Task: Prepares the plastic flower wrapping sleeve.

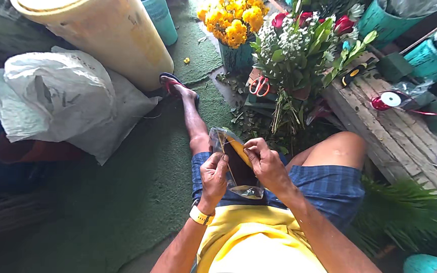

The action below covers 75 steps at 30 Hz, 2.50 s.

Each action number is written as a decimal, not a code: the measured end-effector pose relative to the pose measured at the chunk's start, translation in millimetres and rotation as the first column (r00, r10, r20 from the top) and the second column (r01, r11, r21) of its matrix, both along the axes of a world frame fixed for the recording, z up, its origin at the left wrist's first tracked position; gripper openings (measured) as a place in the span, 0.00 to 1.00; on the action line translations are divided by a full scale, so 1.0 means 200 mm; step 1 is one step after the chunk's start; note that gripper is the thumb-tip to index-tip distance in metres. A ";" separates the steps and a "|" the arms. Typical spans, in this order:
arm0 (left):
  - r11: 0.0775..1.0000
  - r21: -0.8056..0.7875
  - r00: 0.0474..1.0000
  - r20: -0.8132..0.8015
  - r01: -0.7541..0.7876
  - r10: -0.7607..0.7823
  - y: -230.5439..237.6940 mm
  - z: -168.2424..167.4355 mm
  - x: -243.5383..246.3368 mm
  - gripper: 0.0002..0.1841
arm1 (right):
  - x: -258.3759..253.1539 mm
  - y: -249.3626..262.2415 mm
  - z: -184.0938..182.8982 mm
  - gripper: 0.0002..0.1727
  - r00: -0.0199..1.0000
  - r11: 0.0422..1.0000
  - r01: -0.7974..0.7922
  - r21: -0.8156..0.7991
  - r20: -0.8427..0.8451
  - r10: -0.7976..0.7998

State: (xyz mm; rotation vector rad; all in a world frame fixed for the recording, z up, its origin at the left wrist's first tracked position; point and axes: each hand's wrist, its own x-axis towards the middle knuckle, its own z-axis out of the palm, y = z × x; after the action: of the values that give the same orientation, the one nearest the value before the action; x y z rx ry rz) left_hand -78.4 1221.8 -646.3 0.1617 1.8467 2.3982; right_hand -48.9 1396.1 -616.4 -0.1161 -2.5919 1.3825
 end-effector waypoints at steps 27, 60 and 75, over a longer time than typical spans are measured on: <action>0.967 0.249 0.973 0.203 0.056 -0.109 -0.04 0.05 -0.02 0.06 | -0.07 0.02 0.04 0.11 0.931 0.839 -0.070 -0.539 0.267 0.249; 0.980 0.187 0.982 0.166 0.061 -0.093 -0.02 0.04 -0.02 0.08 | -0.05 0.03 0.01 0.13 0.946 0.839 -0.062 -0.540 0.236 0.221; 0.974 0.220 0.978 0.183 0.055 -0.097 -0.02 0.03 -0.03 0.08 | -0.06 0.05 -0.07 0.11 0.944 0.763 -0.103 -0.638 0.180 0.278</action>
State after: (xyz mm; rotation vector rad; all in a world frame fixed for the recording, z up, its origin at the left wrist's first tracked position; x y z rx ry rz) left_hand -83.7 1218.2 -639.9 0.0160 1.4723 2.4568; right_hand -60.1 1407.0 -629.9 -0.1387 -2.2552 2.4185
